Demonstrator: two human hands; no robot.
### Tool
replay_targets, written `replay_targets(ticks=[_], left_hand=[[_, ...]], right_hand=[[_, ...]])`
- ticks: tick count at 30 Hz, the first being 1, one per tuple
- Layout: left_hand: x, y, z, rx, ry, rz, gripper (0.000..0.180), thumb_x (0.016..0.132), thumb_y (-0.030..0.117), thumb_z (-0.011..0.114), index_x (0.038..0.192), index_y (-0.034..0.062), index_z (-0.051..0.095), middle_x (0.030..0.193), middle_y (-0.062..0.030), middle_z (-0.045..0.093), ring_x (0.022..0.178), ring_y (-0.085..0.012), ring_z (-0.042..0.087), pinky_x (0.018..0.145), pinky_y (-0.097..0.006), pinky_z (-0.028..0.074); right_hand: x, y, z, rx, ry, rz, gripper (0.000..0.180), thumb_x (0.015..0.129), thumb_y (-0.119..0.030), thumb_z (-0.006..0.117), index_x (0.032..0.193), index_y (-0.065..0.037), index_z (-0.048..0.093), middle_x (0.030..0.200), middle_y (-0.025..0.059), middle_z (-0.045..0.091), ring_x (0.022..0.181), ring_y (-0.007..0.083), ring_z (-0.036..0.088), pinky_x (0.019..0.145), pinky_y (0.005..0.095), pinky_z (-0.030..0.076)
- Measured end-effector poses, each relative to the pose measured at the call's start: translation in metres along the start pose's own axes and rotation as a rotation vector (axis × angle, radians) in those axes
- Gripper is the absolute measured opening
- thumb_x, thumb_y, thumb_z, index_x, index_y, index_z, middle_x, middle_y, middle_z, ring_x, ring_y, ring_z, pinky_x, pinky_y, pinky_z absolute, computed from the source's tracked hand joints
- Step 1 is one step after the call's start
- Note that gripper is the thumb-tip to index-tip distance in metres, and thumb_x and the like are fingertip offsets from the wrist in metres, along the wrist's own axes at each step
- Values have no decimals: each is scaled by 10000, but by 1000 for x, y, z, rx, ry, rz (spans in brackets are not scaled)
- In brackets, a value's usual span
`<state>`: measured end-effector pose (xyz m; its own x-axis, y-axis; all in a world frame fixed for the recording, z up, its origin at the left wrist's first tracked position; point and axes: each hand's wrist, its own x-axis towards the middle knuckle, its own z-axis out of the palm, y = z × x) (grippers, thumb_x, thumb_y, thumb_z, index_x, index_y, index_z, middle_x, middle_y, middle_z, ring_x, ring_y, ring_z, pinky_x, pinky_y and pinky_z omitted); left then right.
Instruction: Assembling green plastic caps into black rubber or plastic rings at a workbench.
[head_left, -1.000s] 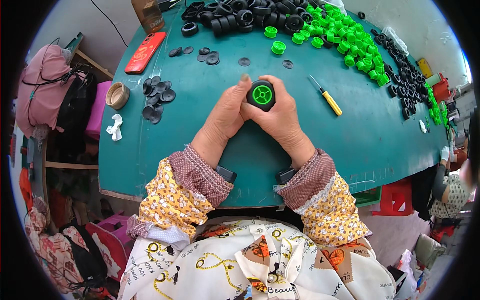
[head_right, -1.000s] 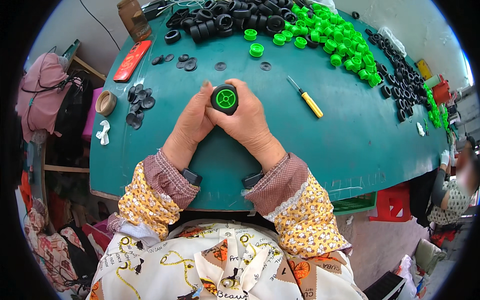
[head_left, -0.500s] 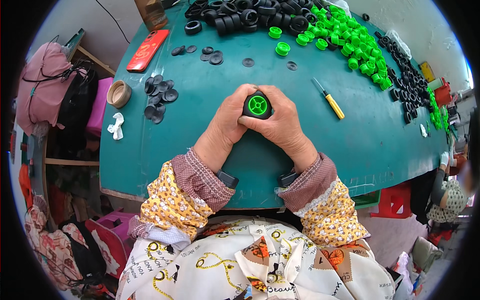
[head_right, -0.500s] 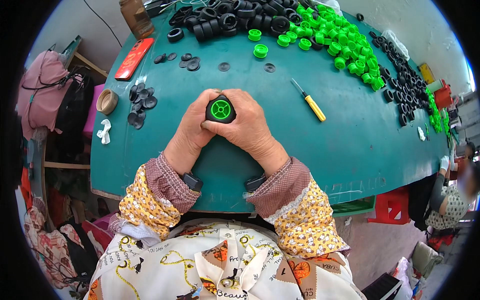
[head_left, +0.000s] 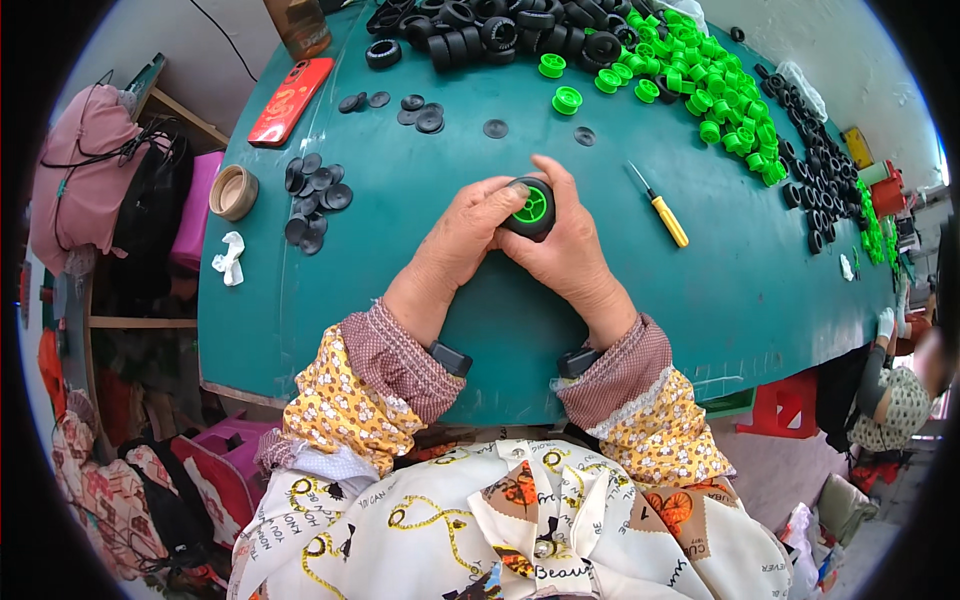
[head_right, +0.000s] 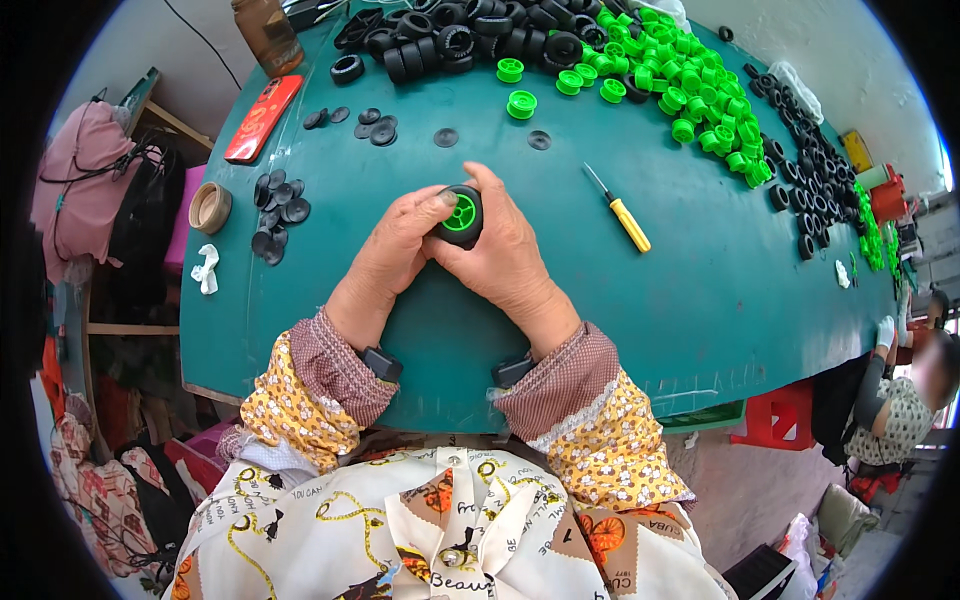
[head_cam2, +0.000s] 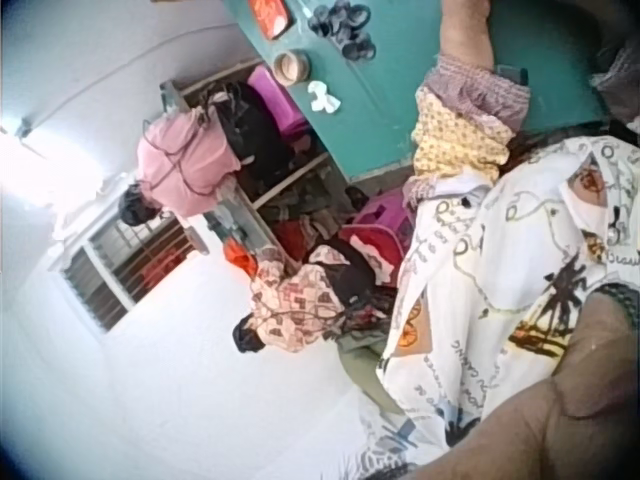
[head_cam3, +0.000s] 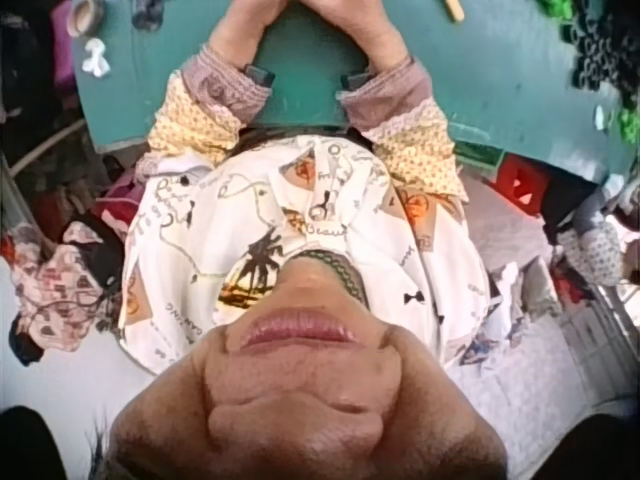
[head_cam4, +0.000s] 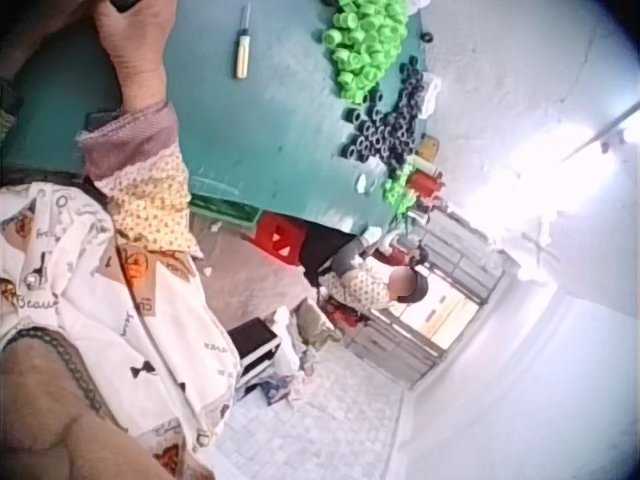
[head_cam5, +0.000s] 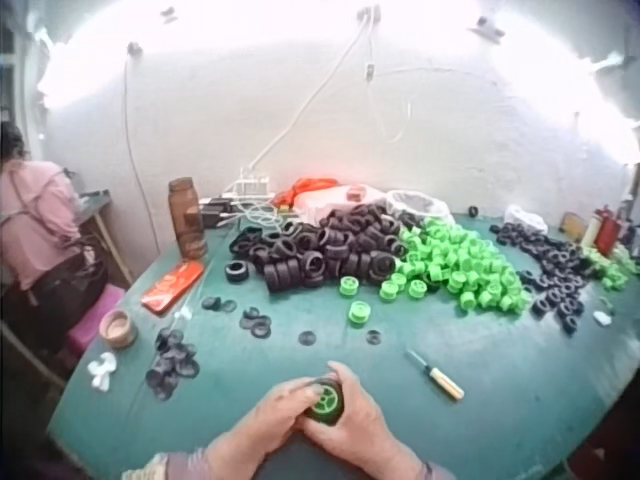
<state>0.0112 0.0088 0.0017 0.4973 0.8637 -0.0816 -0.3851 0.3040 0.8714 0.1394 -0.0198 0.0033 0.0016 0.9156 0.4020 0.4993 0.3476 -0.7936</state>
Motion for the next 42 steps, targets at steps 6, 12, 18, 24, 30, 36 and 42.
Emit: replay_targets(ticks=[6, 12, 18, 24, 30, 36, 42], left_hand=[[3, 1, -12, 149, -107, 26, 272, 869, 204, 485, 1027, -13, 529, 912, -37, 571, 800, -87, 558, 695, -218, 475], [-1, -4, -4, 72, -57, -31, 273, 850, 193, 515, 1026, -15, 535, 881, -45, 586, 769, -91, 580, 700, -222, 485], [2, -1, -2, 61, 25, -53, 265, 777, 160, 549, 965, -26, 567, 785, -35, 584, 620, -71, 546, 565, -195, 461], [1, -2, -5, 75, -20, -55, 241, 778, 163, 551, 934, -19, 573, 771, -36, 583, 621, -72, 550, 565, -187, 459], [-2, -8, 8, -31, 17, -72, 253, 787, 167, 554, 966, -11, 554, 786, -38, 579, 644, -78, 556, 573, -204, 469], [-1, 4, -9, 133, -47, -77, 266, 745, 153, 575, 951, -14, 548, 771, -46, 569, 608, -104, 557, 566, -210, 469], [-8, 0, -2, 107, -34, -108, 274, 756, 150, 580, 978, -6, 539, 857, -44, 585, 734, -104, 584, 678, -225, 489]], right_hand=[[4, 4, -6, 169, -192, 10, 593, 609, -181, 750, 1102, -37, 454, 877, 137, 598, 801, 259, 610, 689, 319, 484], [3, 3, 0, 34, 116, 65, 561, 618, -182, 739, 1072, -50, 437, 841, 130, 597, 764, 255, 615, 673, 320, 490], [4, 14, -5, 20, 25, -77, 574, 609, -165, 731, 1083, -46, 430, 874, 135, 587, 811, 249, 600, 694, 320, 483], [7, 8, -13, 181, -131, 20, 485, 585, -147, 726, 999, -43, 496, 836, 109, 581, 763, 215, 591, 666, 300, 475], [3, 7, -4, 92, 0, 63, 483, 581, -142, 725, 993, -27, 502, 820, 104, 575, 755, 214, 587, 673, 305, 475], [4, 4, -8, 244, -88, -46, 542, 579, -137, 732, 1050, -20, 490, 832, 100, 587, 770, 191, 591, 685, 303, 479], [3, 2, -7, 208, -185, 91, 554, 579, -139, 741, 1050, -30, 471, 804, 102, 596, 763, 197, 599, 689, 307, 480]])
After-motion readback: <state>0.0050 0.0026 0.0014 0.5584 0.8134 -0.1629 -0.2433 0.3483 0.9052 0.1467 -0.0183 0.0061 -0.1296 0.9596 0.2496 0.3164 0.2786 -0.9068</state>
